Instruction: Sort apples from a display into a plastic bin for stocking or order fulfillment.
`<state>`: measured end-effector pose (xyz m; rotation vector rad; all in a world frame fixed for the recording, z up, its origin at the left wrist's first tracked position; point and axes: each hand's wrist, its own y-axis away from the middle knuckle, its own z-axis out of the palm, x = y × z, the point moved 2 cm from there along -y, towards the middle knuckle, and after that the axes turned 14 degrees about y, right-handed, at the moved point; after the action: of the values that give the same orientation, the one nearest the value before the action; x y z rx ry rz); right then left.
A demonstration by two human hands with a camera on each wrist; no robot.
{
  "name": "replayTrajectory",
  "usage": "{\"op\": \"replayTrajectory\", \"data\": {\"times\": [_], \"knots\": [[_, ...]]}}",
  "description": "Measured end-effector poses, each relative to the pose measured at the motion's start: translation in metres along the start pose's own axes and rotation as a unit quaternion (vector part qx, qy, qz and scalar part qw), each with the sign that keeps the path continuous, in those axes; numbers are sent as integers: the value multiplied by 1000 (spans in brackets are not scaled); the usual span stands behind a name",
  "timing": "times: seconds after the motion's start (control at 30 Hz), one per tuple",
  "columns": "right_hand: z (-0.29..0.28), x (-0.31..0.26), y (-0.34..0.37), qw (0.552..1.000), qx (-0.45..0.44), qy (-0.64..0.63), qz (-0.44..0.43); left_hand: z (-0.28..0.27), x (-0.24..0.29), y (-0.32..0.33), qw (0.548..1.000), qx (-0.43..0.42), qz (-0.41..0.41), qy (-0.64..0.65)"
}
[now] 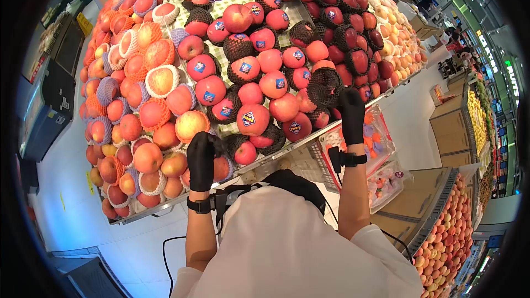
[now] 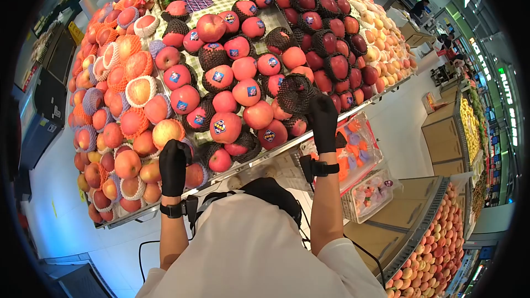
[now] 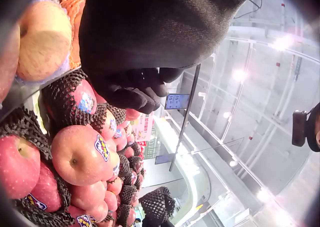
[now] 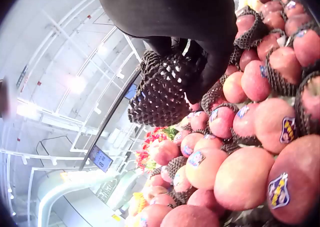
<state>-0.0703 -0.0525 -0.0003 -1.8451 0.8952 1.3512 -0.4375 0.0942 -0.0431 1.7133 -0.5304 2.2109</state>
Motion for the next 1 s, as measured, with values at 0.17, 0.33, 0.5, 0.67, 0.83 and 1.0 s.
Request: {"op": "replayTrajectory", "data": {"times": [0.17, 0.33, 0.5, 0.67, 0.83, 1.0], "knots": [[8, -22, 25, 914, -53, 299, -270, 32, 9, -9, 966, 28, -127, 224], [30, -8, 42, 943, -123, 222, -216, 68, 28, -22, 959, -98, -148, 220], [43, -4, 66, 976, -216, -41, -1, 106, 17, -33, 943, -187, -158, 226], [18, 4, 73, 981, -183, 26, 50, 130, 5, -28, 935, -244, -228, 123], [-29, 29, 75, 984, -146, 55, 87, 151, 0, -28, 930, -254, -255, 77], [-85, 49, 73, 982, -111, 88, 126, 175, -8, -24, 917, -228, -296, 136]]}}
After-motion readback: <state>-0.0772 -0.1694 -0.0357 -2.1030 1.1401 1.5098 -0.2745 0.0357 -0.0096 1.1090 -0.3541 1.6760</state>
